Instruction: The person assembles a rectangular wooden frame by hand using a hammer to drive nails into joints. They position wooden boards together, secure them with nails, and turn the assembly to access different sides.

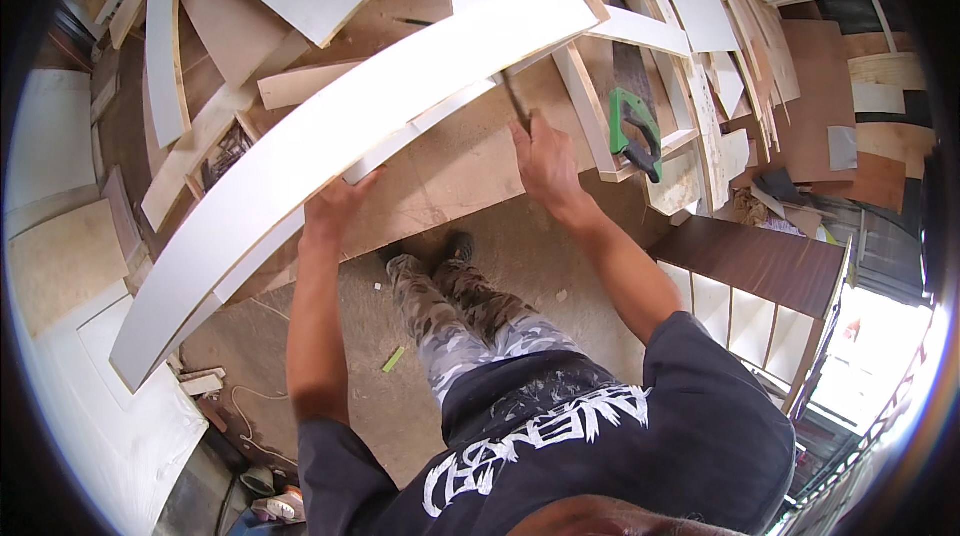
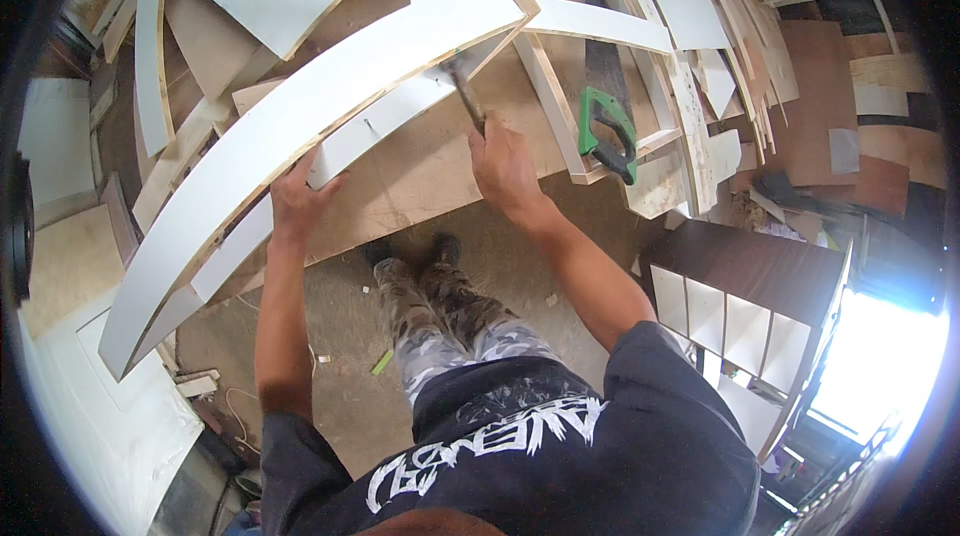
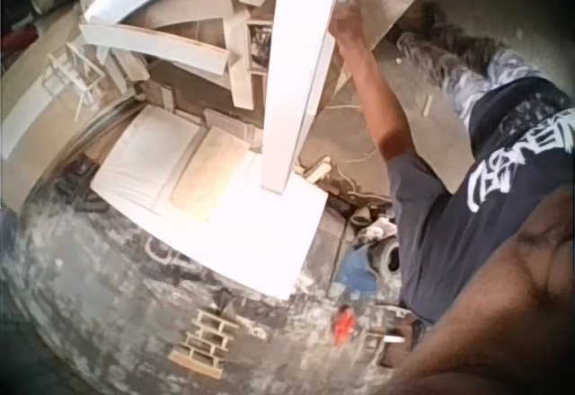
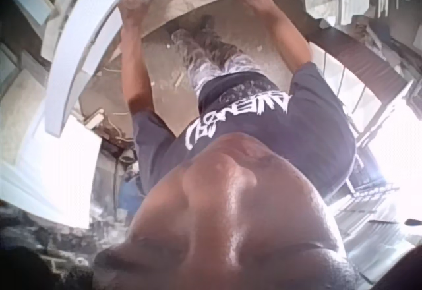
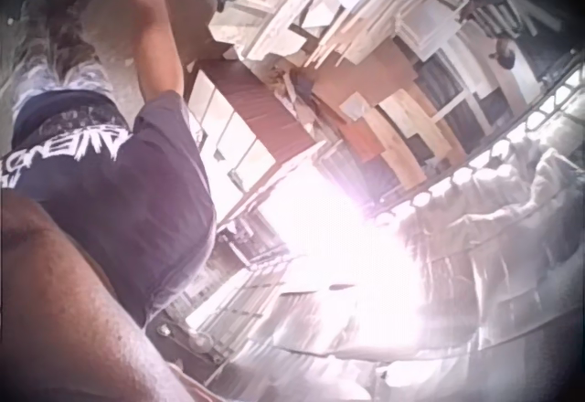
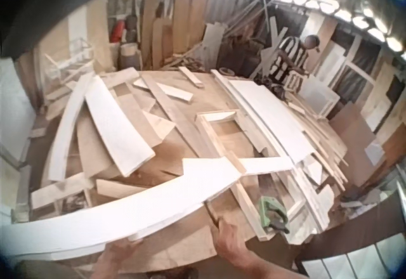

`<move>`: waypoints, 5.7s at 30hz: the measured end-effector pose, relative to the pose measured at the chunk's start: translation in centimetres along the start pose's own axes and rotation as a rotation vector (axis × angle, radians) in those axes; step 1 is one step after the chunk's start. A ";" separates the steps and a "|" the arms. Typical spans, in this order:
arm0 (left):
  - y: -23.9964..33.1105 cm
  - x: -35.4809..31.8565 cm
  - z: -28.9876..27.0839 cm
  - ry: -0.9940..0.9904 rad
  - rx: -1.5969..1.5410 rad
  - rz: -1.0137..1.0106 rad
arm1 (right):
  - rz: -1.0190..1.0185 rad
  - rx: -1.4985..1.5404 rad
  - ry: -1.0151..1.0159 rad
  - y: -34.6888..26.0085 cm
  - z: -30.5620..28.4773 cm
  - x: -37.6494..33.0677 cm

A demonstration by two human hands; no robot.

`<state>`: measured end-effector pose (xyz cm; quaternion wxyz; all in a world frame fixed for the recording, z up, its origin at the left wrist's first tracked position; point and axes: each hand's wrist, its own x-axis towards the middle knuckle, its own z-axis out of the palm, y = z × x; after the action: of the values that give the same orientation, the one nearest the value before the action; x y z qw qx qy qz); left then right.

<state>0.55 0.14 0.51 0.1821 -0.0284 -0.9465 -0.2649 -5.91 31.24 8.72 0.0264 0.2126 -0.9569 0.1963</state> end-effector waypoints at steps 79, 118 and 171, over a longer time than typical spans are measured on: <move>8.3 5.9 -2.0 -0.198 -0.021 -0.060 | 0.778 0.698 -0.146 0.7 -2.0 -10.4; 13.2 13.4 10.9 -0.090 0.114 0.071 | 0.683 0.639 -0.159 2.7 -1.9 -15.8; 2.2 -0.9 -4.3 -0.075 0.075 -0.163 | 0.496 0.493 -0.260 -0.8 0.6 -6.1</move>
<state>3.15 -0.16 4.62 0.1253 0.0458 -0.9611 -0.2419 -0.05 32.72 7.61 -0.1957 -0.0026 -0.8987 0.3924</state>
